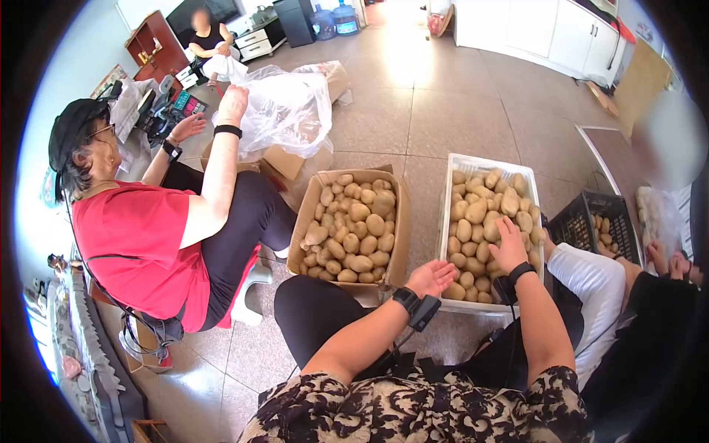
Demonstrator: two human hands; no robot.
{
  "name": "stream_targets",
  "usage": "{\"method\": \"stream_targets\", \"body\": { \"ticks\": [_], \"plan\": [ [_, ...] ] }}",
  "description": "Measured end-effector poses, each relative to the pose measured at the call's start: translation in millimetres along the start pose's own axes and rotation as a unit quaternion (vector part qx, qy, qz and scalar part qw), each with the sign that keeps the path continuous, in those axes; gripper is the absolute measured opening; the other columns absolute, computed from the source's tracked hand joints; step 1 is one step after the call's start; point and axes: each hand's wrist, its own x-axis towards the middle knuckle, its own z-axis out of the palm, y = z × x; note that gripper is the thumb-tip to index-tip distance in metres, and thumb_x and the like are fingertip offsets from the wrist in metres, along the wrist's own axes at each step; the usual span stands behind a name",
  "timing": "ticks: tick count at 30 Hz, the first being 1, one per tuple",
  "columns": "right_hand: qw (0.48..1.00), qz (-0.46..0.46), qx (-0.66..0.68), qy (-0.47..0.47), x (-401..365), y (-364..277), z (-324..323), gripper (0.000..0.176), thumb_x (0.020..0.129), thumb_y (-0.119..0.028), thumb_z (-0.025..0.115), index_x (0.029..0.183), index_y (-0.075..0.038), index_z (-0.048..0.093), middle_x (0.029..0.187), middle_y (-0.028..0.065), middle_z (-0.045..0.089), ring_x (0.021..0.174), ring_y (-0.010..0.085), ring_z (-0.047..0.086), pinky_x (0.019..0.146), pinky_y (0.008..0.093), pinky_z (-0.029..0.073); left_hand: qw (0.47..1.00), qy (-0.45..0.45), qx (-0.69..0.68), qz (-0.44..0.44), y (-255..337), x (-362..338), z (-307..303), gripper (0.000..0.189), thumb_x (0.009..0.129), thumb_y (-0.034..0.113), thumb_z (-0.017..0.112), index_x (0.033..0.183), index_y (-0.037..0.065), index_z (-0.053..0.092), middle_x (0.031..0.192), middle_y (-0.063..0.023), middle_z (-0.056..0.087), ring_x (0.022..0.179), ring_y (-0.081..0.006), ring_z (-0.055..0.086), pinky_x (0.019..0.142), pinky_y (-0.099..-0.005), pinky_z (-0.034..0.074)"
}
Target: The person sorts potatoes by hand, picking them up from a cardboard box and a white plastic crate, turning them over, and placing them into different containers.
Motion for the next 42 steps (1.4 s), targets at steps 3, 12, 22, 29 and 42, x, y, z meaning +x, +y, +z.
{"method": "stream_targets", "body": {
  "ticks": [3,12,22,29,42],
  "plan": [
    [1.0,0.021,0.006,-0.02,8.3,3.9,3.3,0.065,0.073,-0.013,0.066,0.13,-0.009,0.037,0.138,0.0146,0.029,0.124,0.0336,0.031,0.102,0.0395,0.032,1.0,0.007,-0.003,-0.009,1.4,-2.1,1.9,0.034,0.095,0.025,0.036,0.116,0.0,0.042,0.117,-0.0123,0.053,0.103,-0.0256,0.055,0.084,-0.034,0.047],
    [0.998,0.063,-0.013,-0.023,13.1,-14.5,-3.5,0.059,0.069,-0.009,0.069,0.123,-0.012,0.044,0.128,0.015,0.036,0.118,0.0338,0.036,0.095,0.0402,0.038,1.0,0.006,0.0,-0.006,2.3,-0.2,2.5,0.031,0.095,0.023,0.034,0.112,-0.001,0.044,0.119,-0.0164,0.052,0.108,-0.0308,0.052,0.088,-0.0376,0.045],
    [0.991,0.126,0.01,-0.051,1.1,12.4,25.5,0.048,0.073,-0.029,0.065,0.107,-0.002,0.045,0.108,0.0244,0.051,0.099,0.039,0.053,0.085,0.0435,0.044,0.999,-0.035,0.034,0.001,0.8,9.9,-12.5,0.031,0.093,0.023,0.039,0.115,0.001,0.044,0.119,-0.0128,0.053,0.106,-0.0286,0.054,0.079,-0.0333,0.048],
    [0.978,0.157,-0.023,-0.133,-30.1,-0.4,8.6,0.052,0.073,-0.022,0.063,0.111,0.001,0.038,0.11,0.0254,0.051,0.102,0.0367,0.054,0.086,0.0416,0.046,0.998,-0.02,0.064,0.003,-1.9,5.1,-12.3,0.027,0.094,0.019,0.037,0.112,0.001,0.046,0.12,-0.014,0.053,0.109,-0.0284,0.053,0.085,-0.0379,0.048],
    [0.979,0.064,0.034,-0.191,-71.6,-36.6,1.9,0.051,0.069,-0.023,0.064,0.108,0.005,0.047,0.093,0.0221,0.062,0.09,0.0336,0.06,0.076,0.0399,0.049,0.991,-0.026,0.13,0.023,-9.9,-14.4,4.4,0.033,0.096,0.023,0.035,0.121,0.001,0.039,0.127,-0.015,0.046,0.116,-0.0296,0.046,0.094,-0.0417,0.042]
  ]
}}
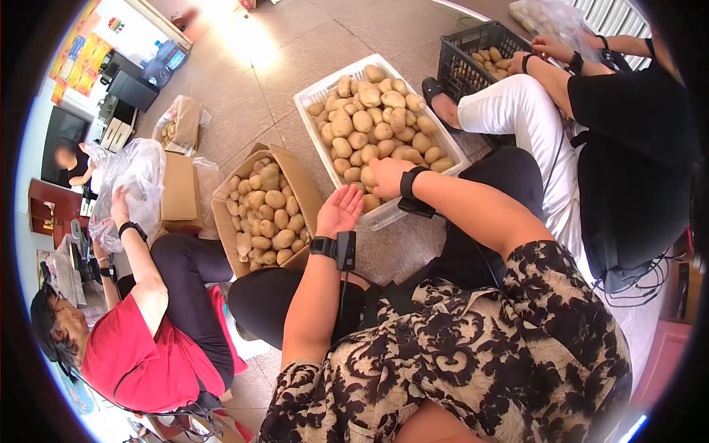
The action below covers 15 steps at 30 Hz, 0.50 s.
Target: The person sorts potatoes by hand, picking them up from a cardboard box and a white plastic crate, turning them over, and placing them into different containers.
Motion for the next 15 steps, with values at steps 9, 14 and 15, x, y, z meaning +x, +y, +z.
{"method": "stream_targets", "body": {
  "ticks": [9,14,15],
  "plan": [
    [0.968,-0.178,0.16,0.071,5.1,-19.1,4.8,0.042,0.075,-0.032,0.061,0.102,0.0,0.053,0.084,0.018,0.064,0.079,0.0324,0.062,0.071,0.0384,0.049,0.993,-0.116,-0.016,0.012,3.6,-27.8,27.9,0.038,0.092,0.037,0.042,0.116,0.007,0.044,0.12,-0.012,0.048,0.109,-0.029,0.049,0.091,-0.0424,0.042],
    [0.947,-0.23,0.224,0.025,2.2,-32.7,-4.2,0.034,0.078,-0.029,0.06,0.1,-0.003,0.057,0.079,0.0146,0.065,0.074,0.0277,0.063,0.069,0.0352,0.048,0.991,-0.083,-0.1,0.022,18.2,-13.0,5.7,0.031,0.089,0.034,0.052,0.104,0.008,0.047,0.094,-0.0066,0.056,0.081,-0.0194,0.055,0.059,-0.0277,0.047],
    [0.95,-0.226,0.214,0.036,5.4,-30.2,-0.8,0.033,0.078,-0.028,0.061,0.097,-0.002,0.057,0.079,0.0145,0.064,0.075,0.0277,0.062,0.067,0.0345,0.048,0.991,-0.072,-0.109,0.033,22.8,-13.2,-0.3,0.031,0.089,0.034,0.052,0.104,0.008,0.047,0.094,-0.0066,0.056,0.081,-0.0194,0.055,0.059,-0.0277,0.047]
  ]
}}
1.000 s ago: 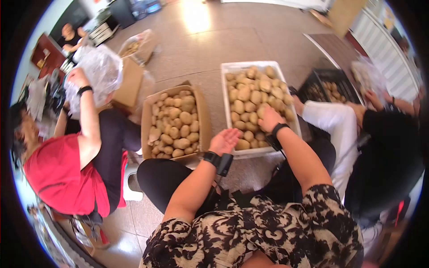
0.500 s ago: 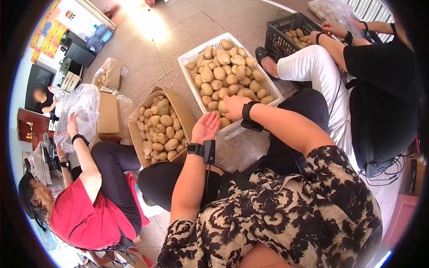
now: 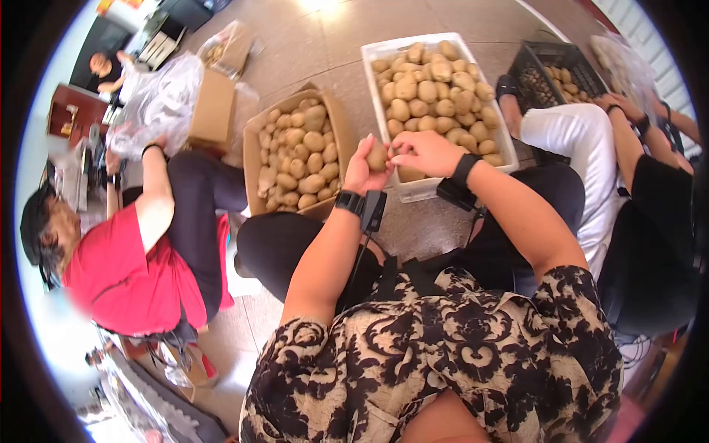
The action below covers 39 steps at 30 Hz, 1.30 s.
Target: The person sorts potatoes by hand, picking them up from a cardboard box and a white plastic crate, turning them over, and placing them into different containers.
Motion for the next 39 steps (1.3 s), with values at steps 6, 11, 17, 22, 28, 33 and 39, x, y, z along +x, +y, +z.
{"method": "stream_targets", "body": {
  "ticks": [6,11,17,22,28,33,39],
  "plan": [
    [0.997,0.03,-0.07,-0.021,-0.7,8.6,-2.9,0.032,0.077,-0.022,0.064,0.099,0.0,0.055,0.078,0.0135,0.062,0.071,0.0263,0.06,0.066,0.033,0.047,0.989,0.073,-0.051,0.116,37.6,-3.0,-21.2,0.034,0.086,0.027,0.058,0.103,0.002,0.043,0.089,-0.0085,0.05,0.074,-0.0188,0.05,0.059,-0.0274,0.047],
    [0.994,0.036,-0.095,-0.042,-0.1,22.4,1.3,0.032,0.077,-0.021,0.064,0.1,0.0,0.056,0.082,0.0136,0.062,0.076,0.0261,0.06,0.069,0.0324,0.047,0.977,0.103,-0.118,0.144,69.5,-5.3,-63.4,0.032,0.086,0.025,0.057,0.102,0.001,0.043,0.086,-0.0098,0.049,0.073,-0.019,0.05,0.058,-0.0278,0.046],
    [0.989,0.055,-0.115,-0.069,4.6,22.4,6.0,0.033,0.077,-0.023,0.064,0.103,-0.004,0.057,0.088,0.0143,0.063,0.081,0.028,0.06,0.073,0.035,0.047,0.936,0.261,-0.133,0.197,97.4,-2.5,-129.0,0.036,0.082,0.03,0.061,0.101,0.006,0.044,0.086,-0.0108,0.05,0.068,-0.0199,0.052,0.05,-0.0269,0.046],
    [0.989,0.069,-0.102,-0.077,7.4,23.0,7.4,0.032,0.077,-0.022,0.065,0.103,-0.004,0.058,0.088,0.014,0.064,0.081,0.0279,0.061,0.073,0.0351,0.048,0.93,0.254,-0.171,0.204,106.6,-22.0,-118.5,0.047,0.08,0.03,0.061,0.112,0.004,0.039,0.093,-0.0124,0.049,0.065,-0.0191,0.053,0.05,-0.0251,0.047],
    [0.986,0.083,-0.11,-0.091,13.1,27.8,11.0,0.032,0.077,-0.022,0.065,0.102,-0.003,0.058,0.087,0.014,0.064,0.081,0.0279,0.061,0.073,0.0351,0.048,0.884,0.333,-0.214,0.25,110.2,-20.2,-117.7,0.037,0.086,0.029,0.055,0.112,0.006,0.042,0.101,-0.0139,0.049,0.074,-0.025,0.054,0.056,-0.0298,0.051],
    [0.986,0.068,-0.125,-0.084,15.8,34.2,15.4,0.031,0.076,-0.023,0.065,0.099,-0.003,0.058,0.085,0.0134,0.064,0.08,0.0281,0.061,0.072,0.0357,0.048,0.901,0.286,-0.237,0.226,120.1,-17.0,-136.9,0.038,0.086,0.029,0.055,0.112,0.004,0.043,0.104,-0.0133,0.049,0.078,-0.0257,0.054,0.061,-0.0318,0.051],
    [0.985,0.063,-0.133,-0.089,16.3,35.6,15.9,0.03,0.076,-0.025,0.065,0.097,-0.003,0.058,0.084,0.0134,0.064,0.079,0.0286,0.061,0.071,0.0365,0.048,0.898,0.184,-0.267,0.298,126.3,-17.5,-136.4,0.036,0.084,0.029,0.059,0.107,0.004,0.047,0.097,-0.0115,0.055,0.074,-0.0232,0.056,0.061,-0.0315,0.052]
  ]
}}
